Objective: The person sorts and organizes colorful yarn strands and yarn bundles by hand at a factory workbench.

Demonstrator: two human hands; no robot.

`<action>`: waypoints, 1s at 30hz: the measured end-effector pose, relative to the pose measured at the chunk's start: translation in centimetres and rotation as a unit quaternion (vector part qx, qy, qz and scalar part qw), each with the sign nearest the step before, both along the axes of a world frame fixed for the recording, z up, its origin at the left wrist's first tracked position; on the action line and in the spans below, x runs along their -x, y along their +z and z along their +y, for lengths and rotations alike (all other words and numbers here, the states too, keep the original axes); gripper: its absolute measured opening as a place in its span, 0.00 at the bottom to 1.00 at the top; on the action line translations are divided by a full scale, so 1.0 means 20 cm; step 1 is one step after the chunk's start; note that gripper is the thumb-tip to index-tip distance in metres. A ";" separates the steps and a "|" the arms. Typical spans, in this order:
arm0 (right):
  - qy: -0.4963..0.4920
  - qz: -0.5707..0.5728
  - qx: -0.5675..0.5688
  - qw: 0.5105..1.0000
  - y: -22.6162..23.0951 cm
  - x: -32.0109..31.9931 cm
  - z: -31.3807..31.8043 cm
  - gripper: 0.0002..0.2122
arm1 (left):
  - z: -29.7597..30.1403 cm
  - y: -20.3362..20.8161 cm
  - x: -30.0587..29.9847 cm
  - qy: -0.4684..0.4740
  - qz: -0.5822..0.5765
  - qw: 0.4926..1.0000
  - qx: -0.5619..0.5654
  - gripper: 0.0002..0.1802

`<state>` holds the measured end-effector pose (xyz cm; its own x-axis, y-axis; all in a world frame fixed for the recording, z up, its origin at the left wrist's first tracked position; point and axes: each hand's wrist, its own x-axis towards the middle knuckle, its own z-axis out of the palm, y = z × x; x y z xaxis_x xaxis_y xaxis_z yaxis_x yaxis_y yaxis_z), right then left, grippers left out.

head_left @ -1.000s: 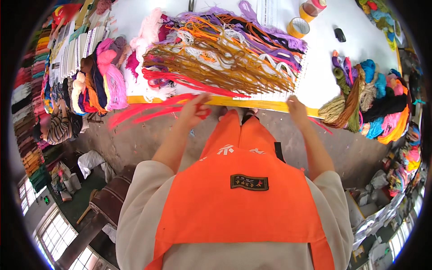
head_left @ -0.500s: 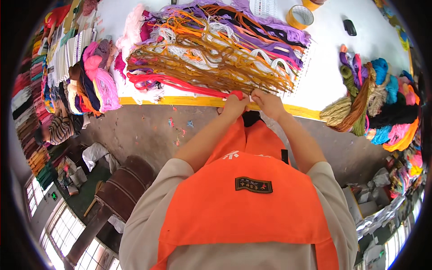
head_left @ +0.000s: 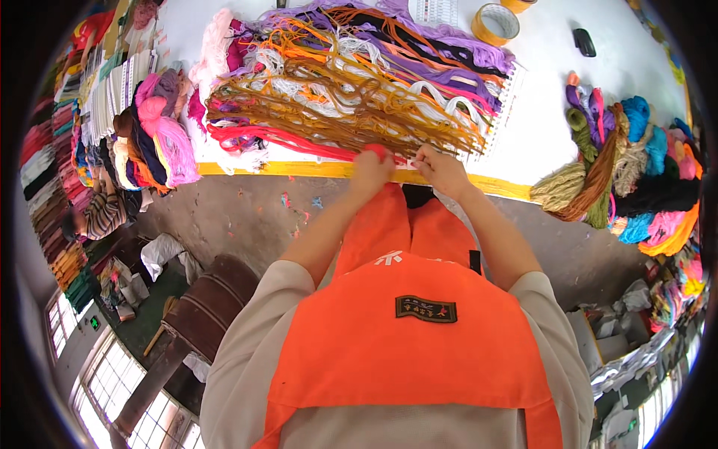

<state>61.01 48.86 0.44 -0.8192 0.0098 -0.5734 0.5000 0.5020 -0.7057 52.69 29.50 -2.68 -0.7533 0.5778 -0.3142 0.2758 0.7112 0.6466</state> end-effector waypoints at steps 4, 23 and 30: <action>-0.010 0.000 -0.008 1.000 0.01 0.00 0.01 0.11 | -0.06 0.14 0.11 0.259 -0.314 0.905 -0.126 0.12; -0.121 -0.071 0.272 0.952 -0.11 -0.03 0.03 0.16 | 0.09 0.15 0.05 0.044 -0.388 0.919 -0.061 0.09; -0.047 -0.013 0.017 0.999 -0.01 0.00 -0.02 0.14 | -0.46 0.44 0.40 0.368 -0.549 0.718 -0.219 0.08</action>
